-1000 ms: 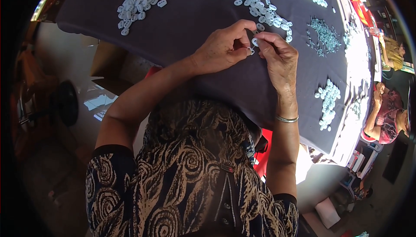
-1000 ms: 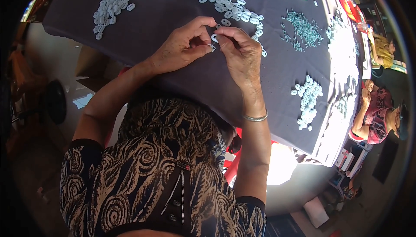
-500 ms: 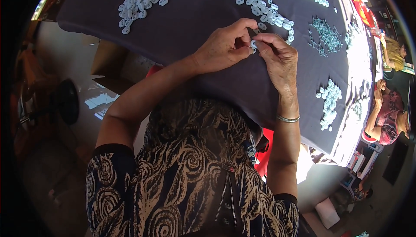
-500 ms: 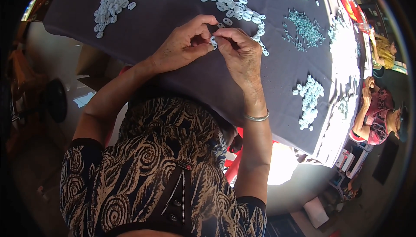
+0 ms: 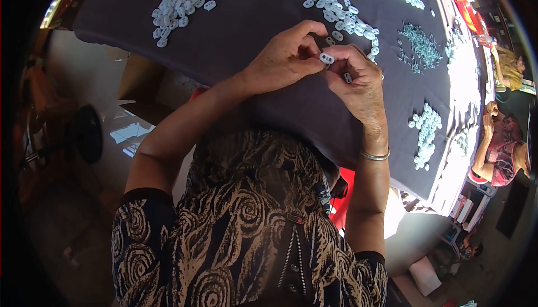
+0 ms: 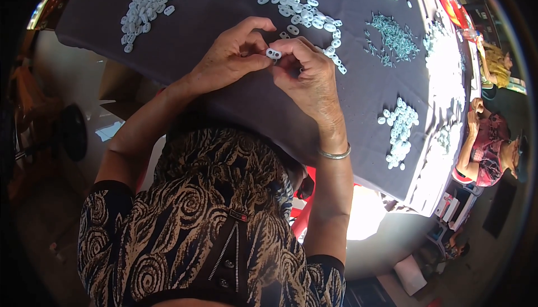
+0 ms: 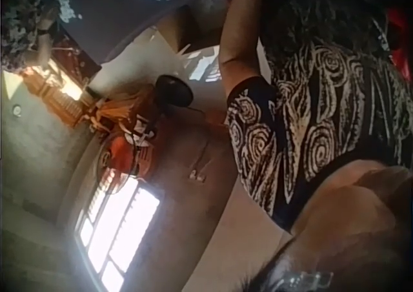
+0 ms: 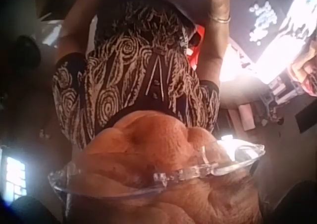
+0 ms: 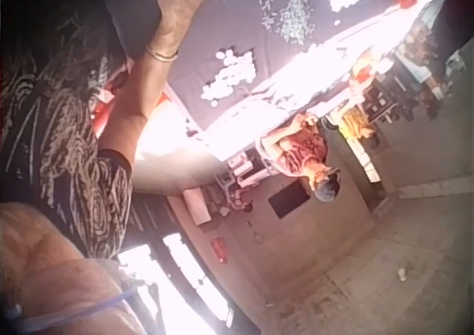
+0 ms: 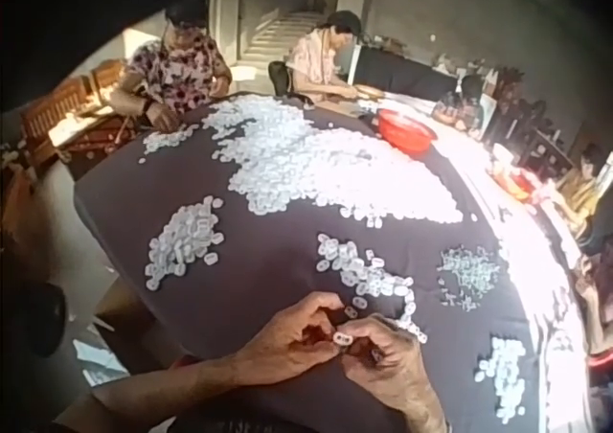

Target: Assembling small white plastic components by stringing them together using a needle and thread at a shared table.

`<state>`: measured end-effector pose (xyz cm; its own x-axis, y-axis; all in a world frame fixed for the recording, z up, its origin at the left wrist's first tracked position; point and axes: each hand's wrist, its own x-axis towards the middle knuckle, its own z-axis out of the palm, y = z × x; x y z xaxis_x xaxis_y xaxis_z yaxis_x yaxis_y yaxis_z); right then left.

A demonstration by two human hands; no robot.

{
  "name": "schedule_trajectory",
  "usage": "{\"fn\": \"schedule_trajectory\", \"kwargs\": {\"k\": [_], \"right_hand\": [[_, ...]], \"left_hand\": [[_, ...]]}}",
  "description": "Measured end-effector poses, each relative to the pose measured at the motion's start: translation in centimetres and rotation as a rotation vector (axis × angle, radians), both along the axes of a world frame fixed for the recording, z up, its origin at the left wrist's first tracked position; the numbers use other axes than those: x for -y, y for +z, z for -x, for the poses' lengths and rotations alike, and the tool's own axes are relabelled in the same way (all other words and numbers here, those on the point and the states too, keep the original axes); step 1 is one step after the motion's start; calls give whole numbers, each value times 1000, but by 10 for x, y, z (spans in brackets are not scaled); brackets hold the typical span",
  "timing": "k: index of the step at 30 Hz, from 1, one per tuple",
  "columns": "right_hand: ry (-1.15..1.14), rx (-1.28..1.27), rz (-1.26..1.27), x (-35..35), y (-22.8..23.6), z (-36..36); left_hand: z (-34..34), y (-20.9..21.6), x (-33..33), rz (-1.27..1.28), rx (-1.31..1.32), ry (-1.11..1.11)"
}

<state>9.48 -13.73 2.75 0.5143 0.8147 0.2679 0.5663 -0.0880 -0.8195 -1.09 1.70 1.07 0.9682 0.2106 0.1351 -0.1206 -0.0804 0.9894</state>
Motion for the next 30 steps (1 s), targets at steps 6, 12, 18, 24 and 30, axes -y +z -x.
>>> {"fn": "schedule_trajectory", "kwargs": {"k": [6, 12, 18, 24, 30], "right_hand": [[-9, 96, -50, -2, 3, 5], [1, 40, -124, -3, 5, 6], [18, 80, -163, -5, 1, 6], [-13, 196, -74, -9, 7, 16], [28, 493, 90, -4, 5, 11]], "left_hand": [[2, 5, 0, 146, -25, -40], [3, 9, -2, 187, -4, -54], [2, 8, 0, 259, 26, -78], [5, 3, 1, 201, 21, -42], [4, 6, -2, 107, -19, -93]]}}
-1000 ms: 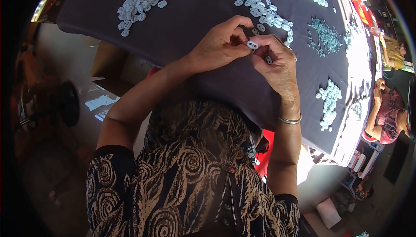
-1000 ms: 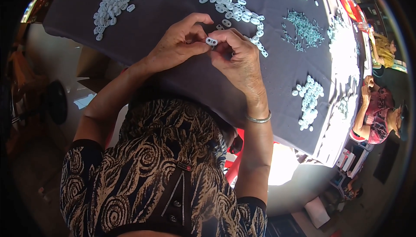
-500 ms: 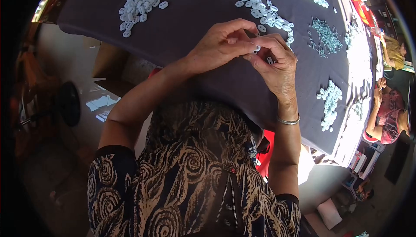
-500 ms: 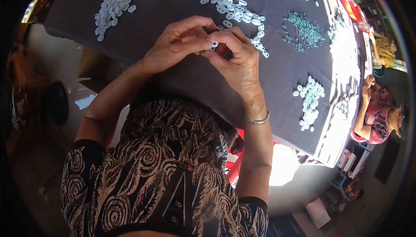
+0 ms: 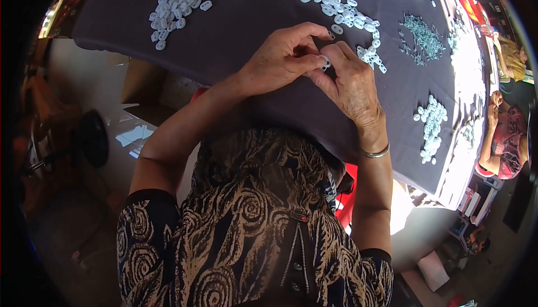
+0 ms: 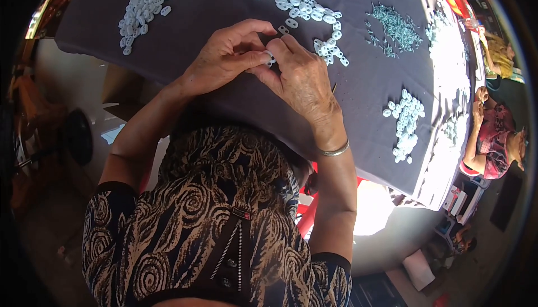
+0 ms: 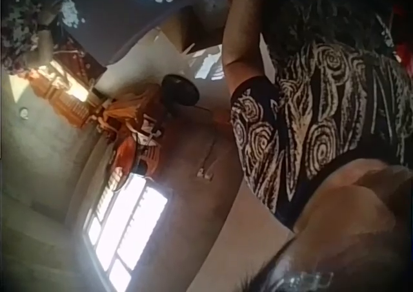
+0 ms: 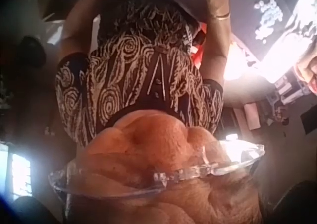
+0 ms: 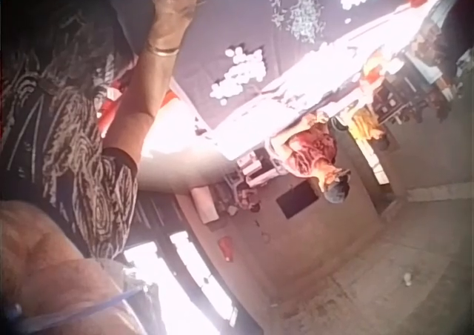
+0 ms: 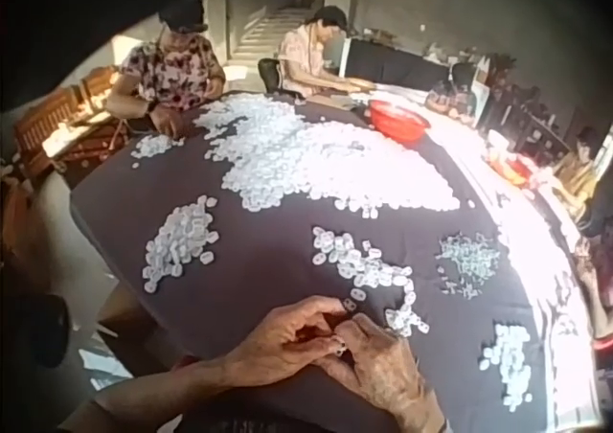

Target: Assembling small white plastic components by stringing them together using a needle and thread at a shared table.

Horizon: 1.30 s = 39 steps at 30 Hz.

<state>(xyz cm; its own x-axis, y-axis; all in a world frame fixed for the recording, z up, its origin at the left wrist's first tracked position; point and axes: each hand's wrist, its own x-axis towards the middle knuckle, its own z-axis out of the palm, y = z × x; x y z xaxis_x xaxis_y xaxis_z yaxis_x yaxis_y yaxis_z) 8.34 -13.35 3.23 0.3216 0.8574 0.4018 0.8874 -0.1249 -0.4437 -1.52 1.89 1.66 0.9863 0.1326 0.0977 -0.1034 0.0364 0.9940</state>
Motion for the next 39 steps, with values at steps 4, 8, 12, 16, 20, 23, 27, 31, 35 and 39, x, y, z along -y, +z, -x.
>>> {"fn": "schedule_trajectory", "kwargs": {"k": [4, 8, 12, 16, 20, 23, 27, 31, 35, 39], "right_hand": [[-25, -29, 100, -1, 0, 2], [2, -94, 57, 0, -1, 5], [-9, -146, 59, 0, -1, 10], [-20, -136, 92, -1, -3, 12], [-44, -64, 48, -5, -8, 12], [-48, -20, 19, -6, -4, 9], [-144, -7, -42, -1, 0, 1], [-420, -139, -179, 16, 6, -25], [-539, -250, -243, 35, 13, -47], [-565, -251, -40, 52, 14, -62]], "left_hand": [[-1, -1, 2, -32, -4, 9], [3, 1, 7, 11, 3, 29], [4, 0, 9, 115, -29, 38], [5, 0, 5, 62, -25, 28], [2, 1, 1, 54, -33, -1], [1, -1, -4, 42, 19, 25], [1, 2, -21, -286, 30, 209], [6, -1, -56, -696, 153, 475], [15, 0, -84, -970, 29, 596], [22, -6, -107, -1199, -30, 702]]}}
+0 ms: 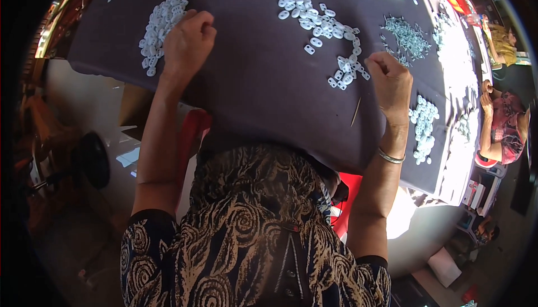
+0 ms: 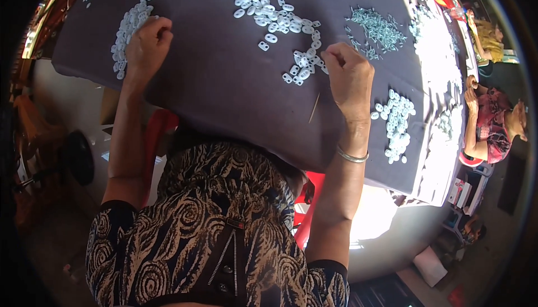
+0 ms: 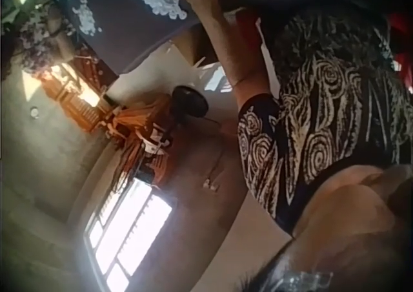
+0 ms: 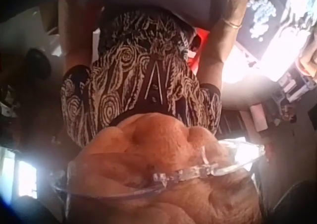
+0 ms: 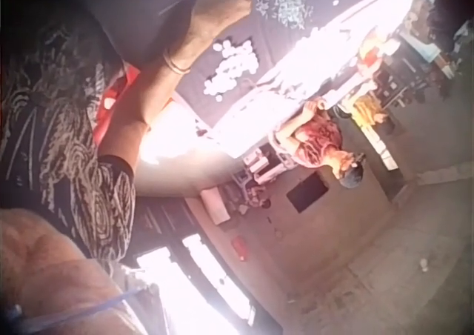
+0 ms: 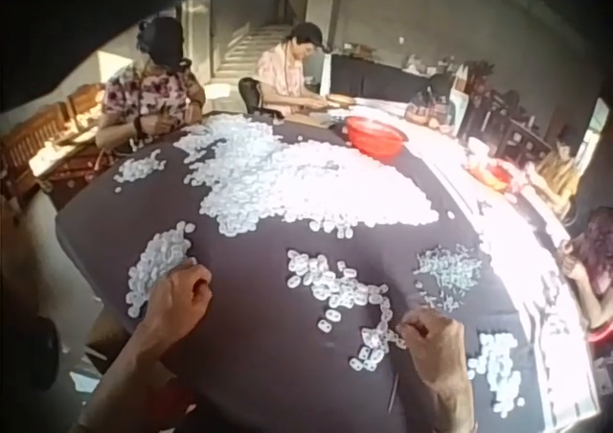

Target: Assembling small white plastic components by stringing them together using a needle and thread at a shared table.

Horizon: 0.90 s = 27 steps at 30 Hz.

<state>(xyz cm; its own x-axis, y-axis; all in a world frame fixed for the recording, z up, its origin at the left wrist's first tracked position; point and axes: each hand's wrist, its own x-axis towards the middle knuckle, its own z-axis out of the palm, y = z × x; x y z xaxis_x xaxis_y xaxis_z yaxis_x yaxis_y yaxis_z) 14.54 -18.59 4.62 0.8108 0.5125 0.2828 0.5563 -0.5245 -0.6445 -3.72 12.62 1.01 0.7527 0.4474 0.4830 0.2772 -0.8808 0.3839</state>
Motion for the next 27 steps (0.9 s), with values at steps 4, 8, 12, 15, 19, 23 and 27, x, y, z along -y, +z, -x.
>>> {"fn": "schedule_trajectory", "kwargs": {"k": [4, 8, 12, 15, 19, 23, 27], "right_hand": [[78, -6, 79, -1, -6, -2], [154, -47, 94, -13, -12, 5], [192, -30, 84, -18, -11, 12], [244, -34, -6, -22, -13, 16], [240, -173, -124, -30, -5, 30], [304, -322, -287, -35, -10, 39], [390, -411, -313, -40, -3, 48]], "left_hand": [[-1, 6, -1, -90, 1, 93], [-14, 13, 24, 38, 213, -48], [-24, 13, 59, 200, 232, -306], [-22, 13, 82, 466, 138, -464], [-23, 24, 98, 632, 100, -569], [-30, 16, 114, 861, 134, -603], [-34, 11, 125, 972, 162, -567]]}}
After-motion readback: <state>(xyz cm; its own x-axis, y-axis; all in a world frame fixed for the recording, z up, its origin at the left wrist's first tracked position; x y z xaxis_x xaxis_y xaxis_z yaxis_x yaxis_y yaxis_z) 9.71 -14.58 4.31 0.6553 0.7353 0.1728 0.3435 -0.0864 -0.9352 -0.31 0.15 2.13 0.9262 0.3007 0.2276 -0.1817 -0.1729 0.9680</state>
